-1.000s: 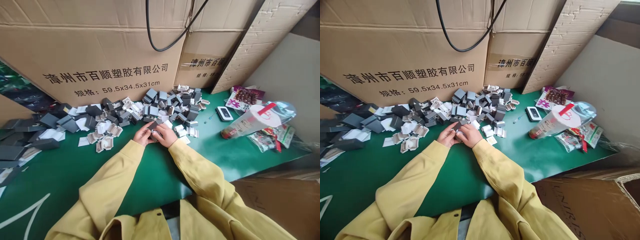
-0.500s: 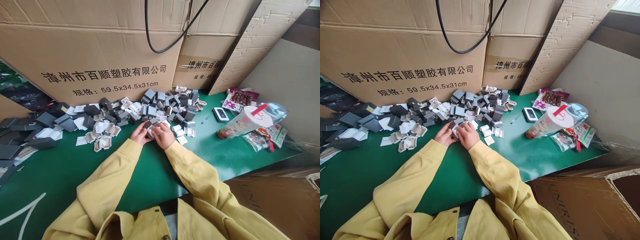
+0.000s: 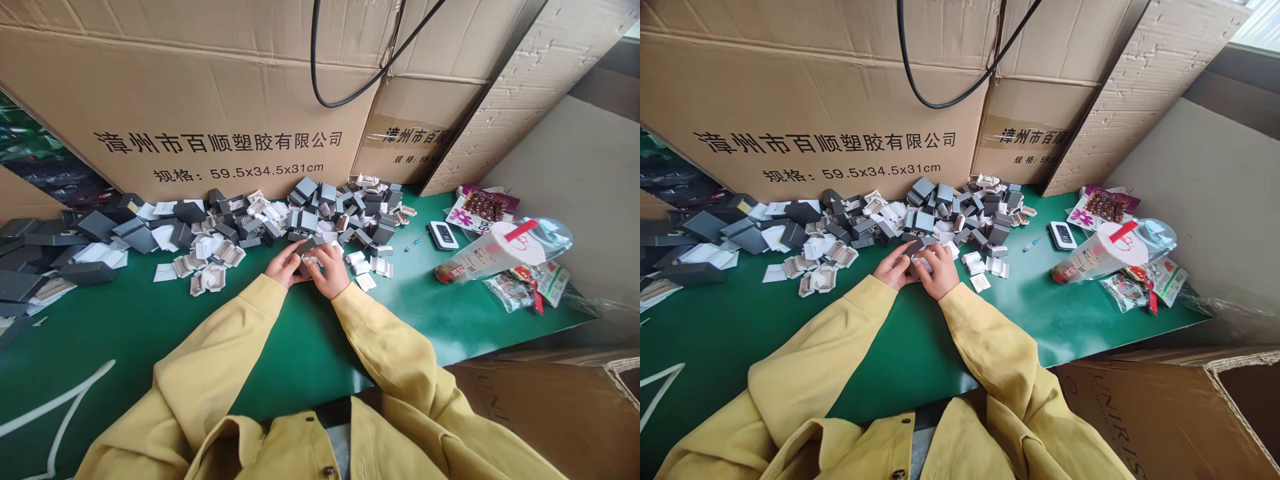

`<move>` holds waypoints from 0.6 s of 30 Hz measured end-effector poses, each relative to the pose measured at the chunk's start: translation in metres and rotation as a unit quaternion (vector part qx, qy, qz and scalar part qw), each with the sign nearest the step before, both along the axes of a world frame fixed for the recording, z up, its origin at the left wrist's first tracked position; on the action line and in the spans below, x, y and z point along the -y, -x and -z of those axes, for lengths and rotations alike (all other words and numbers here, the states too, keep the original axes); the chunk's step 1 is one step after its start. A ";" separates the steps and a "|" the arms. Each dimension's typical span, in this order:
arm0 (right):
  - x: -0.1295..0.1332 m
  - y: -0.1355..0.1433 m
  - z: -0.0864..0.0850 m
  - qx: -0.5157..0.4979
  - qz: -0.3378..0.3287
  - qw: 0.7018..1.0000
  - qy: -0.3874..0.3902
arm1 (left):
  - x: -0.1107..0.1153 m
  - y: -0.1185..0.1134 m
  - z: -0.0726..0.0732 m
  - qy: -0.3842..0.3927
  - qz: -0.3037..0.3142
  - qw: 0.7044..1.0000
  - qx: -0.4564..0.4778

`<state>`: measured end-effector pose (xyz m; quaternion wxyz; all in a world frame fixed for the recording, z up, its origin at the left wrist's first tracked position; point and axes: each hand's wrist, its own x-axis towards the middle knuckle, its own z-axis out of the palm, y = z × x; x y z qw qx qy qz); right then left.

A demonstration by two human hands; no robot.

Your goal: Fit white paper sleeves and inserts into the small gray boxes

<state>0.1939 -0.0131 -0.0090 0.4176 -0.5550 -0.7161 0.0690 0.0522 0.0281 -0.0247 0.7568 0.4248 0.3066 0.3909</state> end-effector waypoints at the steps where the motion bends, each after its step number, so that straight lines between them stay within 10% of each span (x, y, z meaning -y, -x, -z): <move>1: 0.000 0.001 0.001 -0.001 0.003 1.000 0.008 | 0.000 0.000 -0.001 -0.003 -0.001 1.000 -0.006; 18: -0.001 0.006 0.014 -0.032 0.036 0.998 0.035 | 0.004 -0.002 -0.002 -0.036 -0.007 0.999 -0.029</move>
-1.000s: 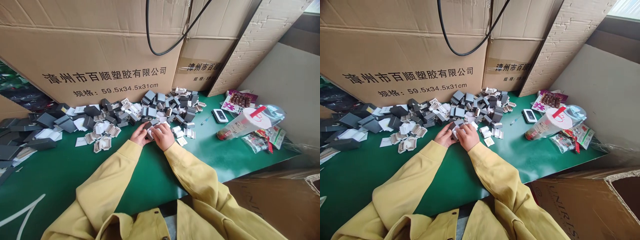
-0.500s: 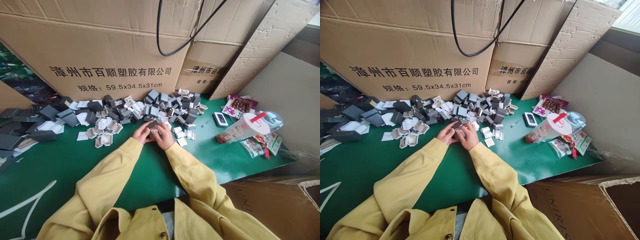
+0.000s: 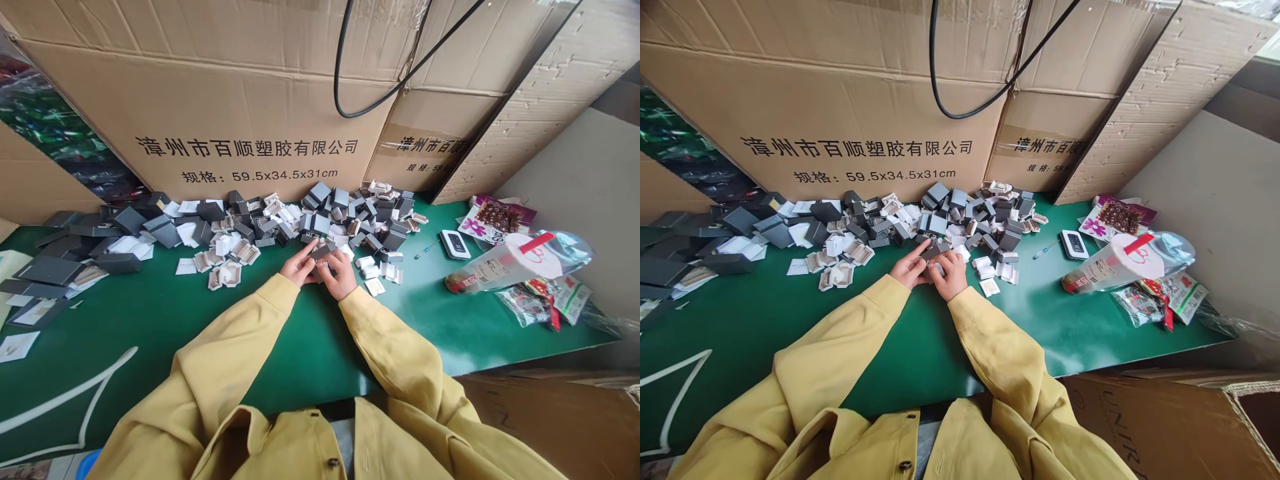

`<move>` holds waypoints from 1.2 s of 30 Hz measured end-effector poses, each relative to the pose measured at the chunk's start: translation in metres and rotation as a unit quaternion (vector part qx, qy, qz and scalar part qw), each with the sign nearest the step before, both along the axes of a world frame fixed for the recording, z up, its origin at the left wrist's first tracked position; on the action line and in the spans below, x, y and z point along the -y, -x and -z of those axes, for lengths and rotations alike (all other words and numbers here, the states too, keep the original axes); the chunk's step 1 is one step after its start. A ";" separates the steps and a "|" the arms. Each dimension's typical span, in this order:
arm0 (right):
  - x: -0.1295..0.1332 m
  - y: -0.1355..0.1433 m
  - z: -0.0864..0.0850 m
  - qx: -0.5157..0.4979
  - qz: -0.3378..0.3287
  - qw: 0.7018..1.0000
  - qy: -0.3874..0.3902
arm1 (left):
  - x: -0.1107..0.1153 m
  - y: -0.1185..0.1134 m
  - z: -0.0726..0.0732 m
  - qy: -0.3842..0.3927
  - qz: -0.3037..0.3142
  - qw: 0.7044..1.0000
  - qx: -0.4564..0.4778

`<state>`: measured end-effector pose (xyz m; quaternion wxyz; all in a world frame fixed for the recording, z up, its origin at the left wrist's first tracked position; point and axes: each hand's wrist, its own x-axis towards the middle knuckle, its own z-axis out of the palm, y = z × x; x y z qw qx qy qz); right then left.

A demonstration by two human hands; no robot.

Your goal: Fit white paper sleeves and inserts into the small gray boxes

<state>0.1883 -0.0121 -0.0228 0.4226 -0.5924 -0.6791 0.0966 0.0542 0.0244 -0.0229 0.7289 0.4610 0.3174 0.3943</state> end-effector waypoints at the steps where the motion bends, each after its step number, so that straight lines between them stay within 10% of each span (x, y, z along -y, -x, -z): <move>1: 0.001 0.000 0.000 -0.010 0.006 1.000 -0.014 | 0.000 0.000 0.000 0.003 0.002 1.000 0.003; 36: -0.001 0.003 0.007 0.026 0.006 0.999 -0.041 | -0.007 -0.001 0.010 0.045 -0.017 0.998 0.049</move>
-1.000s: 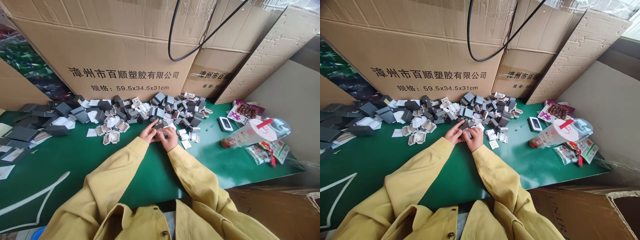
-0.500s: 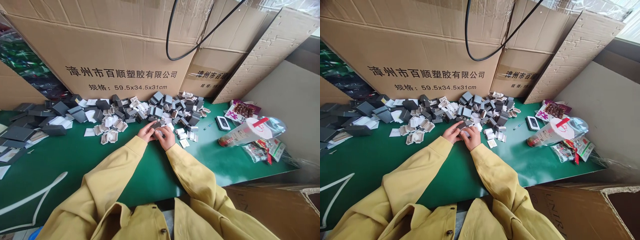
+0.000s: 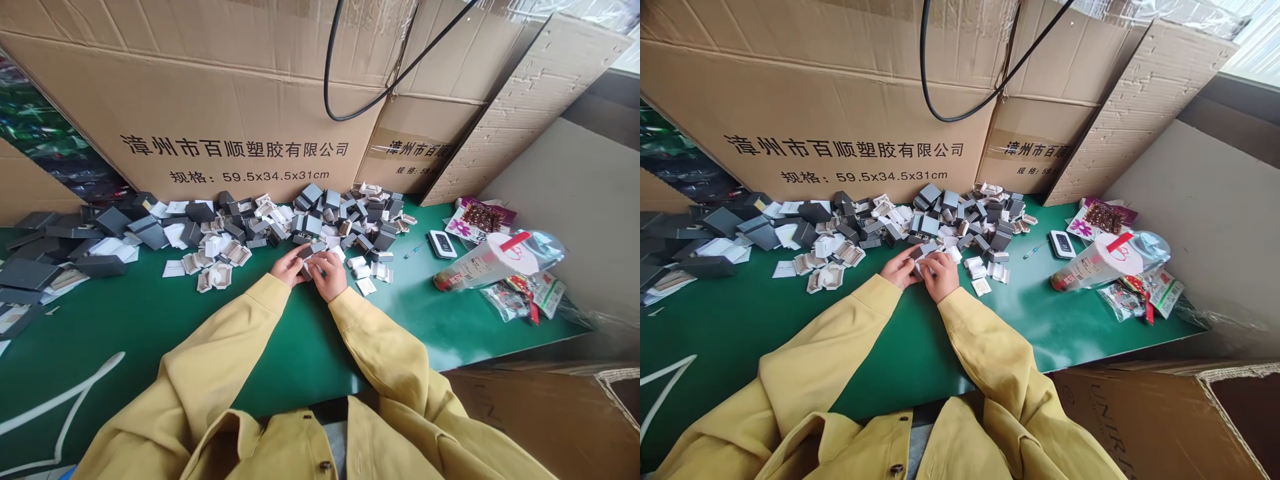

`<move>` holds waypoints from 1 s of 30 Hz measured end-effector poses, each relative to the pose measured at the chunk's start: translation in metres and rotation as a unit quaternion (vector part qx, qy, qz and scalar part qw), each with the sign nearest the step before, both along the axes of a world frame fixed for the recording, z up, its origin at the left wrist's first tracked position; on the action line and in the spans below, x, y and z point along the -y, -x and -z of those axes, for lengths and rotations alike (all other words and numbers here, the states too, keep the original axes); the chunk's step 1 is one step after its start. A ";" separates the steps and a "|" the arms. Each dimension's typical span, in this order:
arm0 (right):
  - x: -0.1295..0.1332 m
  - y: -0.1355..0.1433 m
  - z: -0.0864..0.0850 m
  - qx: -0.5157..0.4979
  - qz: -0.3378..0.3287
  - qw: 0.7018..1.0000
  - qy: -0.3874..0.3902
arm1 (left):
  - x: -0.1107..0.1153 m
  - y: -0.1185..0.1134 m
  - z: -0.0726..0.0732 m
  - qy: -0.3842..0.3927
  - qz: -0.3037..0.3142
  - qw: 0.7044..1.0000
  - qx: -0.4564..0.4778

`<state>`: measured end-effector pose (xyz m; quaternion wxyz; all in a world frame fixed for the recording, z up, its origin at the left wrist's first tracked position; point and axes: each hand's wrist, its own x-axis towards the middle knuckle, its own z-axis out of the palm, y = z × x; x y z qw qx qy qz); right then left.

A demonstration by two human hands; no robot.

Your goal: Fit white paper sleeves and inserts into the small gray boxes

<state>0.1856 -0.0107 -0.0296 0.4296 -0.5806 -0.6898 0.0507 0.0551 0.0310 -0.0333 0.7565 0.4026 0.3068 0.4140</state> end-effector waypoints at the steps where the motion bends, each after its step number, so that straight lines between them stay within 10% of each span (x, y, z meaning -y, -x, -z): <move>1: 0.001 0.001 0.000 0.011 0.002 1.000 0.002 | 0.000 0.000 0.000 0.005 -0.001 1.000 0.007; 8: 0.007 0.006 -0.006 0.064 -0.015 0.998 -0.012 | -0.003 0.004 -0.001 0.028 -0.001 0.998 0.049; 15: 0.002 0.001 -0.016 -0.210 0.061 0.974 0.052 | 0.001 -0.001 -0.003 -0.057 -0.010 0.996 0.061; 22: -0.002 0.000 -0.013 -0.280 -0.015 0.944 0.173 | 0.005 -0.009 0.004 -0.122 -0.051 0.991 0.034; 30: 0.002 0.003 -0.022 -0.322 0.032 0.909 0.263 | 0.003 -0.004 0.002 -0.206 -0.197 0.941 -0.180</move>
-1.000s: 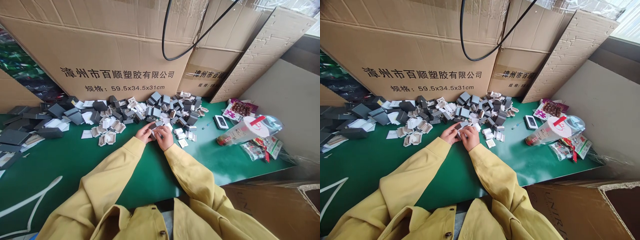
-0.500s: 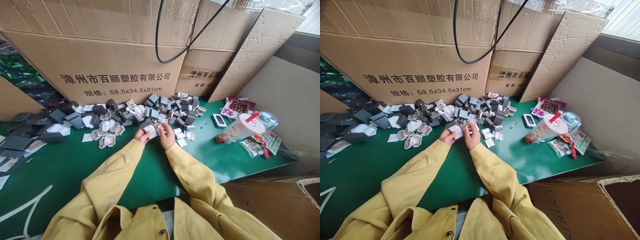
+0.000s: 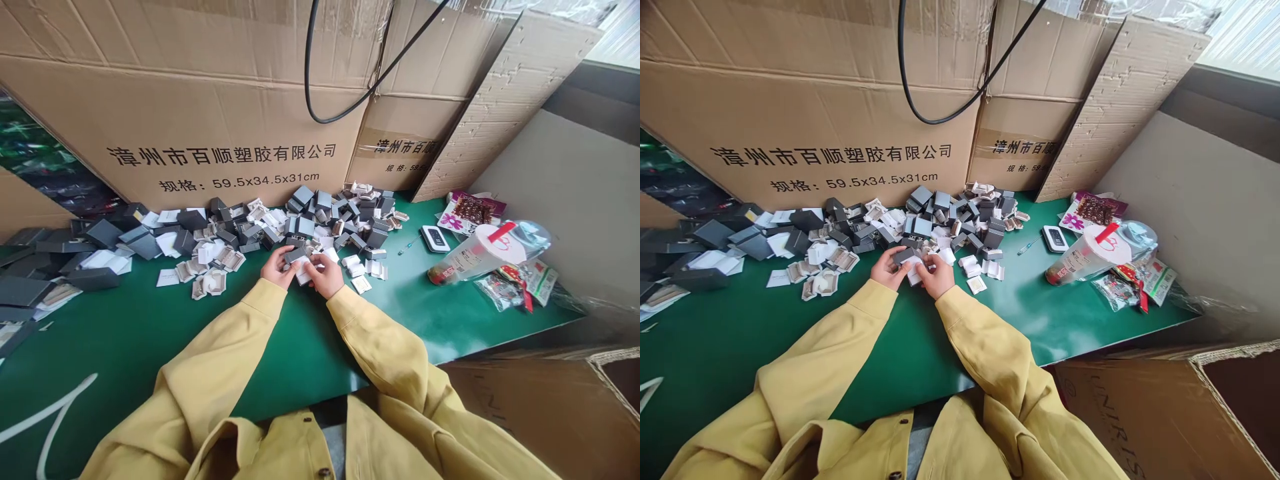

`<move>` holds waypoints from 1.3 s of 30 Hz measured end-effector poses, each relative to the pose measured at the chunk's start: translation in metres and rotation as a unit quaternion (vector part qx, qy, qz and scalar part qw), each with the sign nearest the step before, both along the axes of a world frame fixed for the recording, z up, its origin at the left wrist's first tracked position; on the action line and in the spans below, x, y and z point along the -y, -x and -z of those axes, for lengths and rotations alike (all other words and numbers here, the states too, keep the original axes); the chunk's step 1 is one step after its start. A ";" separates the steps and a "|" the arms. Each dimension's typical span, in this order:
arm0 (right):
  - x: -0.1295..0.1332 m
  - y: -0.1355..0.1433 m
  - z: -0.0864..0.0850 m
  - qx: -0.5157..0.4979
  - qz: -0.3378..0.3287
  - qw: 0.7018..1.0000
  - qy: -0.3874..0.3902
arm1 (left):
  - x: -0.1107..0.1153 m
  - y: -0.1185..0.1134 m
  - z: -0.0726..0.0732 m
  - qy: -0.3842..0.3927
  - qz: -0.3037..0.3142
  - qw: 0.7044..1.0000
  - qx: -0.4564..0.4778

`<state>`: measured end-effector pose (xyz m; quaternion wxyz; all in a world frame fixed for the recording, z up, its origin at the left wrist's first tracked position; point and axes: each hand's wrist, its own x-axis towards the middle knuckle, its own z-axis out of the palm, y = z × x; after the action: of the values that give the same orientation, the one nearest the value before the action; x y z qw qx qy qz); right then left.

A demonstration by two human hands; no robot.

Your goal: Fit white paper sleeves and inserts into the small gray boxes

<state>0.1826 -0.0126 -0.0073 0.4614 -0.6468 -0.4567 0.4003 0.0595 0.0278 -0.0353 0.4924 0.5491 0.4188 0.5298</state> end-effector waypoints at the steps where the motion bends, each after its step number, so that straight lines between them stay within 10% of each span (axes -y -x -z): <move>1: 0.000 0.000 0.000 0.018 -0.009 1.000 0.001 | 0.000 0.001 -0.001 -0.010 -0.019 0.999 -0.030; 25: 0.005 -0.011 -0.011 0.434 -0.133 0.885 -0.105 | -0.011 0.011 0.003 -0.046 0.068 0.963 -0.257; 39: -0.004 -0.018 -0.002 0.263 -0.056 0.947 -0.174 | -0.012 0.009 0.009 0.007 0.111 0.985 -0.133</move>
<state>0.2008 -0.0088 -0.0052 0.4066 -0.6121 -0.6601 0.1558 0.0504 0.0395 -0.0441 0.4920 0.6543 0.4207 0.3909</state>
